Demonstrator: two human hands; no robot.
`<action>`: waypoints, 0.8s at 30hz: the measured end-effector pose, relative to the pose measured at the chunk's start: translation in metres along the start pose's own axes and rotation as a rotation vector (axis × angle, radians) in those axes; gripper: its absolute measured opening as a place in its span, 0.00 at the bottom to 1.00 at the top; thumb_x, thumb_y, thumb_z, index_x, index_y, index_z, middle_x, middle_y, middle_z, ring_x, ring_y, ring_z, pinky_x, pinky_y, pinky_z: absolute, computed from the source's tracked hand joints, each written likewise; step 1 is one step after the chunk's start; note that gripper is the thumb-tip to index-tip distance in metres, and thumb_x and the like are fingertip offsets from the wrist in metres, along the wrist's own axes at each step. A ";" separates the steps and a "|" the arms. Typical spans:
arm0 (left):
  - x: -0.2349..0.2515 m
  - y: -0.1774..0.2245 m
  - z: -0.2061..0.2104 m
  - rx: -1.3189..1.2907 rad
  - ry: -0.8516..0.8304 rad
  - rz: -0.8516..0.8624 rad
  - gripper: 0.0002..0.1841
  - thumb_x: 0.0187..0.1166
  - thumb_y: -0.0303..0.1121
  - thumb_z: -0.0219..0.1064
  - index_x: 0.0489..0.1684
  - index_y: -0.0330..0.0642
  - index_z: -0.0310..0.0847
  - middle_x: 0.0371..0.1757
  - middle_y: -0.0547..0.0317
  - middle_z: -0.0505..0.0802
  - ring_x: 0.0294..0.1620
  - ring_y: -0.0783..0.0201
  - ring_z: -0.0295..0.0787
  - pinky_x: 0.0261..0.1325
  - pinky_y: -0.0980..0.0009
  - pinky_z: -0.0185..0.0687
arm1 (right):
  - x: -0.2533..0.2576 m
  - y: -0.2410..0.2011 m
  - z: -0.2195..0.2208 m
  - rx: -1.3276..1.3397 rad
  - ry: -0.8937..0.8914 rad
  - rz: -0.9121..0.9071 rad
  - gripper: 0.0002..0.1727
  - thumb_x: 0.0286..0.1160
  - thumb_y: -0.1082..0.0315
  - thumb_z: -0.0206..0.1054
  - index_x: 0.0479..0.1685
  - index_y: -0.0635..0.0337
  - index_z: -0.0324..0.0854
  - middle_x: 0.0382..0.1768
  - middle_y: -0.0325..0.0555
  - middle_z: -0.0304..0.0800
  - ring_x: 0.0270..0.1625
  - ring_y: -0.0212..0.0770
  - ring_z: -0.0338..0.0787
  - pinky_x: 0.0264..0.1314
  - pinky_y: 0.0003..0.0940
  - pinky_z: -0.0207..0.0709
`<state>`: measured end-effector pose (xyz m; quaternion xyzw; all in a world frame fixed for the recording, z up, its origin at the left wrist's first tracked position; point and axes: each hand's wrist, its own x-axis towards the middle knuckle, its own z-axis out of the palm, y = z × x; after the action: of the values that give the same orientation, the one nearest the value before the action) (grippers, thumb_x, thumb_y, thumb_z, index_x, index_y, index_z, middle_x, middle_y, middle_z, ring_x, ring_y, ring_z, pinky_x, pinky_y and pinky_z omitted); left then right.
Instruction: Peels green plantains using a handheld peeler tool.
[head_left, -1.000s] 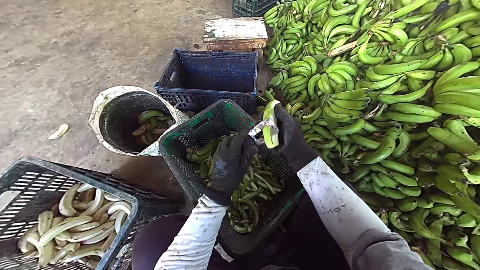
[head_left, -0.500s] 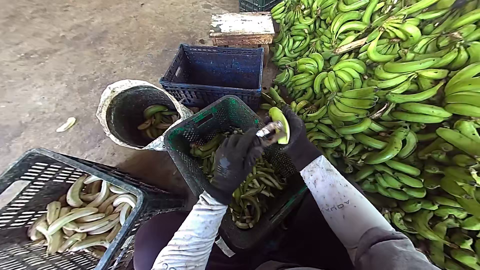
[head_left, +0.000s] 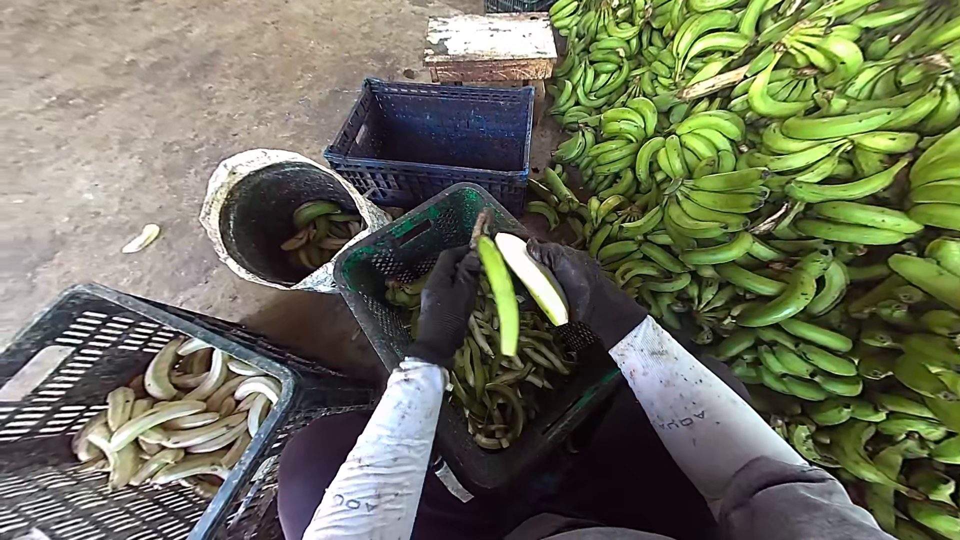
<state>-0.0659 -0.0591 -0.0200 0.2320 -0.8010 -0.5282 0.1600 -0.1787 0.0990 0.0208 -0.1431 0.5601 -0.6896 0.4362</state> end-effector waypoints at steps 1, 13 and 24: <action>0.000 -0.002 -0.005 -0.021 -0.002 -0.024 0.23 0.91 0.53 0.52 0.69 0.46 0.77 0.42 0.55 0.90 0.39 0.63 0.87 0.45 0.57 0.86 | 0.003 0.003 -0.003 0.046 -0.024 0.023 0.21 0.90 0.59 0.45 0.71 0.47 0.78 0.34 0.41 0.88 0.26 0.31 0.86 0.25 0.25 0.82; -0.037 0.011 0.035 0.521 0.009 0.632 0.24 0.81 0.49 0.67 0.69 0.45 0.86 0.46 0.47 0.92 0.45 0.46 0.91 0.43 0.50 0.86 | 0.021 0.009 -0.039 0.311 0.222 -0.074 0.19 0.92 0.53 0.44 0.52 0.56 0.76 0.31 0.44 0.85 0.27 0.36 0.86 0.27 0.30 0.83; -0.014 0.015 -0.018 0.204 -0.019 0.162 0.21 0.91 0.48 0.56 0.71 0.44 0.76 0.39 0.51 0.88 0.30 0.58 0.82 0.34 0.56 0.81 | 0.018 0.008 -0.029 0.358 0.062 0.061 0.23 0.93 0.49 0.40 0.53 0.53 0.79 0.28 0.45 0.87 0.21 0.38 0.86 0.19 0.32 0.82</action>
<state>-0.0477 -0.0605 0.0010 0.1766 -0.8681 -0.4315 0.1704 -0.2057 0.1043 -0.0015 -0.0249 0.4458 -0.7688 0.4578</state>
